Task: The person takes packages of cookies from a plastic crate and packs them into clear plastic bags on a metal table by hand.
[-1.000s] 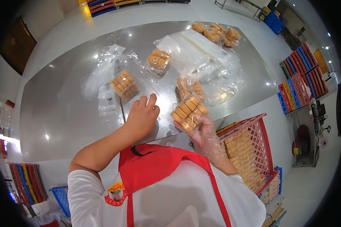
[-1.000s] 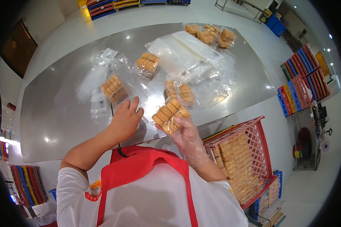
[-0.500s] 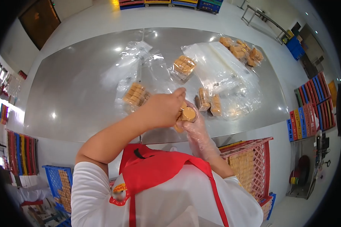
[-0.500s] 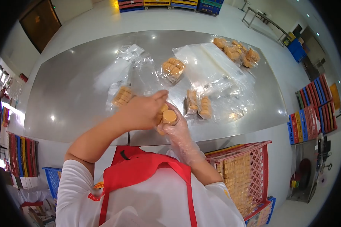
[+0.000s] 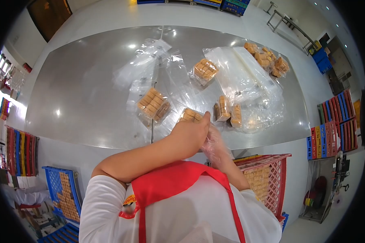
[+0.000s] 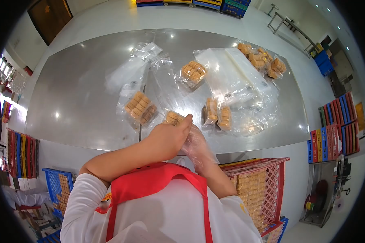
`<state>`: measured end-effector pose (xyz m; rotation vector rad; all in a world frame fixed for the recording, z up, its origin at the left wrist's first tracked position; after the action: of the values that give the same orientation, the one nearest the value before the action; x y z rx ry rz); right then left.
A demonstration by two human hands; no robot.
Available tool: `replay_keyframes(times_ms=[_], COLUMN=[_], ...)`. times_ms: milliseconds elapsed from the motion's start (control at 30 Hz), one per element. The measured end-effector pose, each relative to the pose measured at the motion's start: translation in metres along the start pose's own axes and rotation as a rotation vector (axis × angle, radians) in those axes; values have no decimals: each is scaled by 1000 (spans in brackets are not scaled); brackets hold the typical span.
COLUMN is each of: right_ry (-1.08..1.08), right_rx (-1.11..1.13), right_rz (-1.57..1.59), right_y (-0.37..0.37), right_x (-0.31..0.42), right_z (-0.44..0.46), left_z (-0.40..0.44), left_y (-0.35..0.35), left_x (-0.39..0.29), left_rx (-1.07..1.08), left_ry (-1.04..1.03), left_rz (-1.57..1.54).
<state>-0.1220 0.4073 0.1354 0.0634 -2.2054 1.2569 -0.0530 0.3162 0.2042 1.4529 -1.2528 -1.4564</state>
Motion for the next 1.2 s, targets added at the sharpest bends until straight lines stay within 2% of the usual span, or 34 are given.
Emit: replay_keyframes(times_ms=[67,133,200,267,367,467,567,733,767,867,933,967,1033,1133,1200], right_ry=[-78,-93,-43,-10,13,24,35,145,189,372,566,760,1096,1431,1336], right_rx=[94,104,53,17,-34,-69,-88,-4,24,104,166,199,247,244,288], right_rz=[218,295,281,254,205,167,145,-3,-76,-470,-845,-1283,-2183,-2491,-2498], right_y=[6,6,6,7,2,-3,-7,-3,-3,-2,-21,-29,-41,-44,-40], right_x=[3,-2,-10,-14,-16,-21,-26,-31,-30,-17,-6,-3,-8,-22,-29], right_z=[4,8,16,21,21,20,23,45,52,85,88,92,98,101,110], left_z=[2,7,12,14,7,7,15,0,-3,-15,-26,-30,-27,-22,-21], left_y=[-8,-17,-22,-23,-10,16,-14,-14,-13,-39,-67,-85,-124,-147,-153], left_x=[0,-4,-11,-20,-23,-20,-10,-21,-21,0,17,25,40,54,62], left_rx=[-73,-175,-159,-7,-157,-65,122,-94,-122,-435,-472,-478,-514,-485,-439], left_ry=[-9,-19,-64,-148,-186,7,60,15,26,-1,209,326,429,566,597], left_rz=[-22,-34,8,93,-22,19,-109,-228,-230,-313,-862,-1138,-1339,-1568,-1619])
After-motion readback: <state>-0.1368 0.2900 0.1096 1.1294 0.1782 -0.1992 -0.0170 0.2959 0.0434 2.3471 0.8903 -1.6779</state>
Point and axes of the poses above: each hand's wrist, its own z-axis towards the middle knuckle, its own y-axis out of the back of the hand, x = y × z, the point moved 2 cm from there along z, towards the middle knuckle, and after that the axes turned 4 degrees about x, right-handed, at the moved point
